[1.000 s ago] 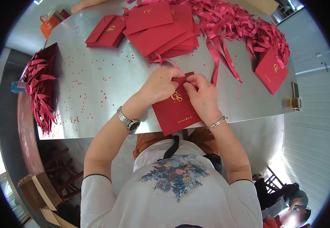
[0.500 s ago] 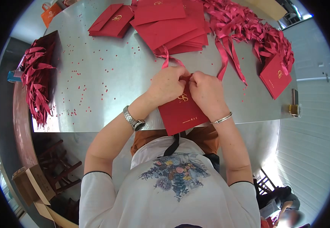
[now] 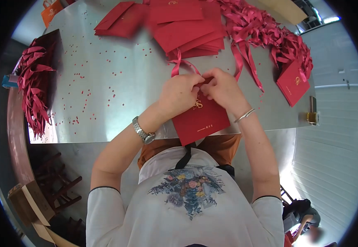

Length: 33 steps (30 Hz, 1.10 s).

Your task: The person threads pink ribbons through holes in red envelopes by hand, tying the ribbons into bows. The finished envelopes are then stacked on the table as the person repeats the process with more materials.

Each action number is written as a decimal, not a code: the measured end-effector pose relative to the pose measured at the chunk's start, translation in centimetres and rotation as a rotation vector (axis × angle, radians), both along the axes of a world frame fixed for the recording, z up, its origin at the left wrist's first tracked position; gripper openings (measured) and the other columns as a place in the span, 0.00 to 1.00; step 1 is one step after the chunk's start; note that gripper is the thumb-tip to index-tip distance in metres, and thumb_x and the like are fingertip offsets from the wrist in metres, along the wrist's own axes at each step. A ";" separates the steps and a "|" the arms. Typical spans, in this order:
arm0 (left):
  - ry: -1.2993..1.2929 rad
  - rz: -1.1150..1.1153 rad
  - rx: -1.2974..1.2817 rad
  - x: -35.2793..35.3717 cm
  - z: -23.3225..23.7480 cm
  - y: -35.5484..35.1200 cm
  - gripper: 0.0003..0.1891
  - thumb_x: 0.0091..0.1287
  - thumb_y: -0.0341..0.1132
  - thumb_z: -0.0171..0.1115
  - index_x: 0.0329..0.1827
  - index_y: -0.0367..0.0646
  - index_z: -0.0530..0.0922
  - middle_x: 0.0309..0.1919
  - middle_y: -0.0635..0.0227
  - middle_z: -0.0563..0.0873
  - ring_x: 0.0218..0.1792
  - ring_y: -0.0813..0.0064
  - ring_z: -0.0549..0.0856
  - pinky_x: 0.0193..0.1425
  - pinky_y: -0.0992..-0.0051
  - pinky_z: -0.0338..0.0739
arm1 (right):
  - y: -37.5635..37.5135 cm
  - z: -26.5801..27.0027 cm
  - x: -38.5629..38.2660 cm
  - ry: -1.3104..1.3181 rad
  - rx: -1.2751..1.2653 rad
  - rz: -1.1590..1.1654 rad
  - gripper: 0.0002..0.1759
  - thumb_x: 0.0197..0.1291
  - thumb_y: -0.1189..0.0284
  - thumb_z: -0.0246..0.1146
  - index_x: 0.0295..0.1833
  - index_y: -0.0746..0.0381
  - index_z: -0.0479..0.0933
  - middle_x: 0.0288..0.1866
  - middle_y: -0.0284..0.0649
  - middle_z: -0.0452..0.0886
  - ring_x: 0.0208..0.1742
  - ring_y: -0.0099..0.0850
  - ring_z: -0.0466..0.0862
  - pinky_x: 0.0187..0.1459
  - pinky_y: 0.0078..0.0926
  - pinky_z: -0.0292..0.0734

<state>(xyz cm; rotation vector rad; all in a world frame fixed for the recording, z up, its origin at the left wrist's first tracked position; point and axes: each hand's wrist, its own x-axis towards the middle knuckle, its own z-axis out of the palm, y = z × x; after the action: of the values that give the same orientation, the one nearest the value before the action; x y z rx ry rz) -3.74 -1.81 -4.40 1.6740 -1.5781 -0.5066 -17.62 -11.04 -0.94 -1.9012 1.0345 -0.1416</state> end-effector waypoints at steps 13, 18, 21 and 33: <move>0.205 -0.177 0.153 1.8 2.6 -1.2 0.10 0.63 0.31 0.54 0.36 0.36 0.82 0.35 0.51 0.85 0.40 0.53 0.84 0.45 0.62 0.77 | 3.2 -0.4 -1.6 -0.144 -0.436 0.054 0.14 0.58 0.73 0.65 0.48 0.63 0.72 0.32 0.48 0.84 0.35 0.50 0.84 0.37 0.43 0.79; 0.213 -0.082 0.107 1.1 1.6 -0.9 0.08 0.67 0.32 0.56 0.41 0.37 0.79 0.34 0.55 0.84 0.38 0.60 0.84 0.43 0.66 0.77 | 3.6 -0.5 -2.5 -0.224 -0.525 0.088 0.14 0.60 0.73 0.64 0.51 0.61 0.74 0.37 0.51 0.83 0.39 0.50 0.84 0.41 0.44 0.79; 0.119 -0.085 0.103 1.2 0.8 -1.2 0.08 0.67 0.35 0.57 0.39 0.39 0.76 0.35 0.55 0.82 0.40 0.61 0.83 0.44 0.64 0.77 | 3.5 -1.3 -2.8 -0.233 -0.601 0.141 0.13 0.61 0.72 0.62 0.50 0.63 0.74 0.40 0.53 0.82 0.41 0.51 0.83 0.42 0.45 0.79; -0.030 -0.398 0.195 2.0 3.3 -1.4 0.09 0.61 0.33 0.60 0.40 0.39 0.82 0.32 0.53 0.85 0.36 0.57 0.86 0.42 0.65 0.79 | 4.1 -0.5 -2.9 -0.294 -0.440 0.093 0.13 0.59 0.68 0.66 0.45 0.62 0.72 0.38 0.49 0.83 0.38 0.50 0.84 0.39 0.44 0.79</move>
<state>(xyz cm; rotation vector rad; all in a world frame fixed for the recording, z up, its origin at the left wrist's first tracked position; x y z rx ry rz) -1.78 -3.16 -1.13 1.5108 -1.9473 -0.8648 -20.55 -6.95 -1.47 -2.2311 0.7546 -0.6188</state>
